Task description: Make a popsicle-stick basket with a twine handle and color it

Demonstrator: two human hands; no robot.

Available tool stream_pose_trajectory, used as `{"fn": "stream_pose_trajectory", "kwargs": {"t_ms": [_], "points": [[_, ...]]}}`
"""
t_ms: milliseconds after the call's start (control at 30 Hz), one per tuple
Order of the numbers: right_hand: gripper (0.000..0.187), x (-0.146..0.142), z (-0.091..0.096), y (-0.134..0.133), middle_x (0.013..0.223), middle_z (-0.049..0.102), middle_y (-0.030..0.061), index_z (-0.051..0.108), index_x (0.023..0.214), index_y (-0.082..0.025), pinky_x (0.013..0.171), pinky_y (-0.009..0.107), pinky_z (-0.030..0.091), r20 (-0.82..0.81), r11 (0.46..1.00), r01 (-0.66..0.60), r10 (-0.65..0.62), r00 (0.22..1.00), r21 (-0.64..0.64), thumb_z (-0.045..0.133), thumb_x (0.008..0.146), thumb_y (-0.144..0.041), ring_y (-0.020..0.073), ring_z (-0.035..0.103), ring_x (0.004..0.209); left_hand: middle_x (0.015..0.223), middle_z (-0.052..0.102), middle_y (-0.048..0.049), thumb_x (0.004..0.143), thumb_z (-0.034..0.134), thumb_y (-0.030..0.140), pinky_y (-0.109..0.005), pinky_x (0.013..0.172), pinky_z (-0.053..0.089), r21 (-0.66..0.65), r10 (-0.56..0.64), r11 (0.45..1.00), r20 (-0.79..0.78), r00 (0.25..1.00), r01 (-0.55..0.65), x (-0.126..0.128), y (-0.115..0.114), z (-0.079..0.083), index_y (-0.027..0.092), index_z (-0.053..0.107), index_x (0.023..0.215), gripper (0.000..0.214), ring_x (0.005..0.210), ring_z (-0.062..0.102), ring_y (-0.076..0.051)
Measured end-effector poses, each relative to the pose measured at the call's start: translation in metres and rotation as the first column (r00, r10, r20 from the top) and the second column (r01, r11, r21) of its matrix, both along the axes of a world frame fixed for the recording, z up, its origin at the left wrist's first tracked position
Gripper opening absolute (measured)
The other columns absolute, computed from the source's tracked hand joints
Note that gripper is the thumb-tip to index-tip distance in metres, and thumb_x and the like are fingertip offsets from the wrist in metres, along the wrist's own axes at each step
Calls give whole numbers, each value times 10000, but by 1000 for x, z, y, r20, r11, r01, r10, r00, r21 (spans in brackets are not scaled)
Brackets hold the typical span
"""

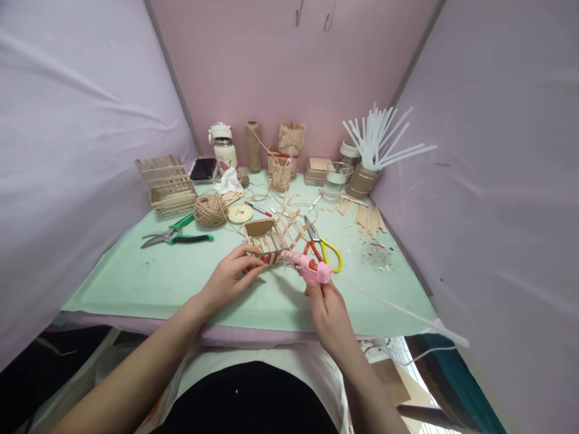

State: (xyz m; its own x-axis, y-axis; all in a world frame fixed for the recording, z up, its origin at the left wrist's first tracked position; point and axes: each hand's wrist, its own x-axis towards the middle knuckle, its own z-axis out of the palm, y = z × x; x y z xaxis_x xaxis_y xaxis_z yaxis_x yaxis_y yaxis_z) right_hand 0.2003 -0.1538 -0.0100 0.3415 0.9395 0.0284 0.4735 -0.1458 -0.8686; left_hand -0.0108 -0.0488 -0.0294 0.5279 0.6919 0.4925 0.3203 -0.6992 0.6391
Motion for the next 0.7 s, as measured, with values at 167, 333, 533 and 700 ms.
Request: {"fn": "stream_pose_trajectory", "kwargs": {"t_ms": [167, 333, 533, 700], "points": [[599, 0, 3, -3, 743, 616, 54, 612, 758, -167, 510, 263, 429, -273, 999, -3, 13, 962, 38, 414, 844, -726, 134, 511, 550, 1068, 603, -93, 923, 545, 213, -264, 728, 540, 1, -6, 1000, 1, 1000, 6, 0, 1, 2, 168, 678, 934, 141, 884, 626, -147], [619, 17, -4, -6, 815, 657, 84, 658, 902, -164, 514, 266, 416, -387, 983, 100, -32, 921, 156, 385, 864, -718, 151, 548, 603, 1150, 582, -110, 910, 555, 199, -235, 662, 525, -24, 5, 1000, 8, 1000, -4, -2, -1, 3, 161, 683, 911, 133, 815, 618, -119], [515, 74, -11, -8, 858, 654, 109, 654, 971, -171, 606, 323, 427, 91, 931, 310, -332, 939, 194, 358, 916, -589, 218, 578, 709, 1096, 625, -105, 893, 572, 224, -234, 662, 494, -56, 77, 996, 53, 996, -74, -5, -6, 34, 162, 696, 865, 141, 867, 614, -145], [405, 125, -38, -9, 775, 603, 161, 650, 936, -111, 682, 411, 410, 717, 941, 291, -322, 618, 172, 380, 913, -411, 294, 537, 740, 811, 699, -38, 846, 601, 277, -248, 665, 464, -244, 127, 959, -93, 988, -146, 9, 8, 78, 164, 704, 828, 153, 734, 595, -140]]}}
